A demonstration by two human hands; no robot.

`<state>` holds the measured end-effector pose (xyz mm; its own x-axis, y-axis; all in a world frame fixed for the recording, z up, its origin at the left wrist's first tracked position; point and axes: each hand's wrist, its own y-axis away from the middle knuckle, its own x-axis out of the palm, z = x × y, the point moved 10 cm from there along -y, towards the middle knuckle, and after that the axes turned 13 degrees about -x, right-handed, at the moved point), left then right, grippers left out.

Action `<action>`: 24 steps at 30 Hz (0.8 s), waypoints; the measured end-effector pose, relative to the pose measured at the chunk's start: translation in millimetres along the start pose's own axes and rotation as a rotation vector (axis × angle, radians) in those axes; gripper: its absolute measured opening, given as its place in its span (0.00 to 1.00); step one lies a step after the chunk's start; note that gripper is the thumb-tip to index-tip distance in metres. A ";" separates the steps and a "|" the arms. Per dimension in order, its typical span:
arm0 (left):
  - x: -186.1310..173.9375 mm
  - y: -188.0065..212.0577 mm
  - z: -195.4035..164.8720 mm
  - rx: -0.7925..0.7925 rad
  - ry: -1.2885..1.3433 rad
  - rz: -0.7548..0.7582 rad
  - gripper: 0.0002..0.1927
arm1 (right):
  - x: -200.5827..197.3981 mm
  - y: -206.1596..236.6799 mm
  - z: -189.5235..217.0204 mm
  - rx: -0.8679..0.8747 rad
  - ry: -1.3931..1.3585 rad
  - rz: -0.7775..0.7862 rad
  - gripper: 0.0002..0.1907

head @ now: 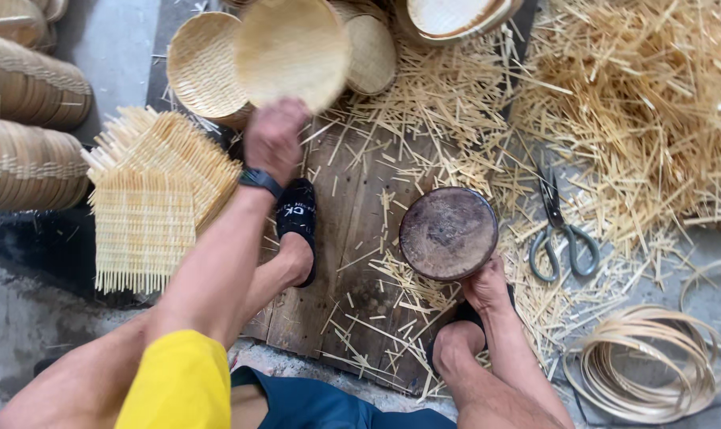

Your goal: The person sits on the floor weaving square bamboo basket panels, folding and tucking bamboo strips, and trimming protruding strip ends with scissors. They bend bamboo rim rings around woven panels, press a woven circular panel onto a wooden mold, and stack finished woven panels aside.

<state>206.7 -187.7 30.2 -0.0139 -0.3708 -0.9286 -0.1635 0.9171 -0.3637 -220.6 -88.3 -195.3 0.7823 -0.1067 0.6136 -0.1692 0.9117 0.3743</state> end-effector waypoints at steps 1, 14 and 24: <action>-21.9 -11.9 26.2 -0.008 0.034 -0.134 0.14 | 1.9 -3.5 0.2 -0.012 0.089 0.003 0.18; 14.9 -11.3 151.4 -0.307 0.075 0.098 0.14 | 12.4 27.3 56.1 0.097 0.529 -0.199 0.28; 16.4 -19.2 144.4 -0.237 0.099 0.102 0.11 | -29.4 17.1 37.8 0.107 0.771 -0.193 0.30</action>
<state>352.1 -190.3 11.3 -0.1362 -0.3013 -0.9437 -0.3827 0.8947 -0.2304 -269.1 -84.6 -180.7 0.9909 0.0816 -0.1074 -0.0150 0.8580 0.5135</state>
